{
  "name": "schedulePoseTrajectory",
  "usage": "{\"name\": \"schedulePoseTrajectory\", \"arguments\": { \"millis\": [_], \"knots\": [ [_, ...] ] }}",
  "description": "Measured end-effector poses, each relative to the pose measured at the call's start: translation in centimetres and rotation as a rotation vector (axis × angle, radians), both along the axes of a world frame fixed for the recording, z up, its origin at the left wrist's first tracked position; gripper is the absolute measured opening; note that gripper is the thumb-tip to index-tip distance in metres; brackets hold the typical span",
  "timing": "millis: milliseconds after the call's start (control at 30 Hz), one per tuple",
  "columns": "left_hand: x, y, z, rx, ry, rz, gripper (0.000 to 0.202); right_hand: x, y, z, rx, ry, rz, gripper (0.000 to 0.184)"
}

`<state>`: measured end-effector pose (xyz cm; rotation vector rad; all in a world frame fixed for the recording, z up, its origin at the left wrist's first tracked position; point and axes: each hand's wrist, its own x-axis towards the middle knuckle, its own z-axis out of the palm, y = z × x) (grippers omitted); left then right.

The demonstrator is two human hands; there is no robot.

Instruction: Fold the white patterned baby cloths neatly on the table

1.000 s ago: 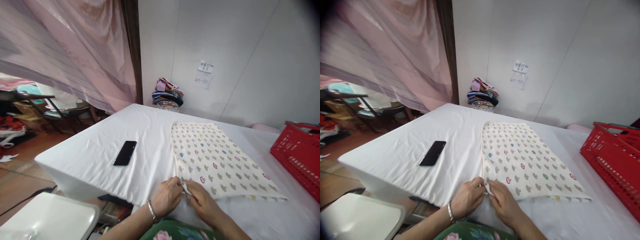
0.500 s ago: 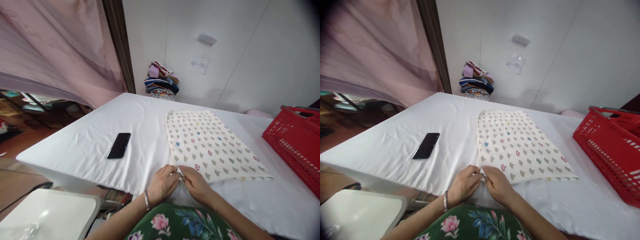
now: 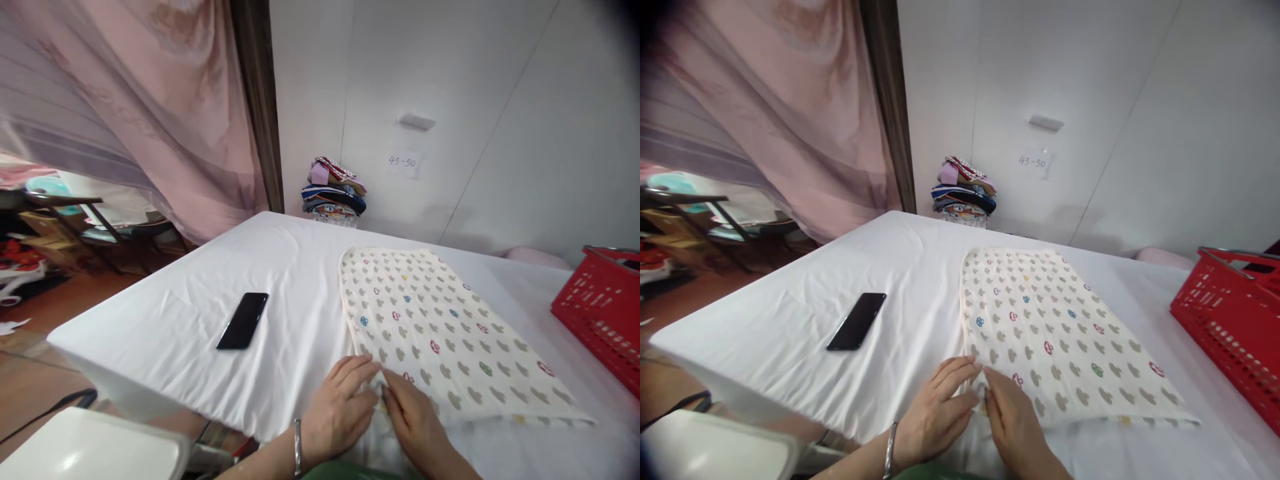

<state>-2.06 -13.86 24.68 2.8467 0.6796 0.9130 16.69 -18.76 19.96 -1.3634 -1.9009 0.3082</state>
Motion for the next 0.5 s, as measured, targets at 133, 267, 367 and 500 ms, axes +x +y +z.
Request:
{"name": "schedulePoseTrajectory", "arguments": {
  "millis": [133, 267, 367, 500],
  "knots": [
    [0.1, 0.2, -0.5, 0.0, 0.025, -0.026, 0.012, 0.0, 0.0, 0.1, 0.085, -0.136, 0.182, 0.047],
    [0.0, 0.5, -0.7, -0.001, -0.002, -0.046, 0.014, 0.5, -0.1, 0.3, 0.106, -0.219, 0.195, 0.052],
    [-0.2, 1.0, -0.2, 0.017, -0.054, -0.073, 0.017, 2.0, -0.2, -0.1, 0.145, -0.323, 0.134, 0.054],
    [-0.8, 2.1, -0.6, 0.104, -0.1, -0.143, 0.016, 6.0, -0.4, -0.6, 0.028, -0.434, -0.045, 0.052]
  ]
}}
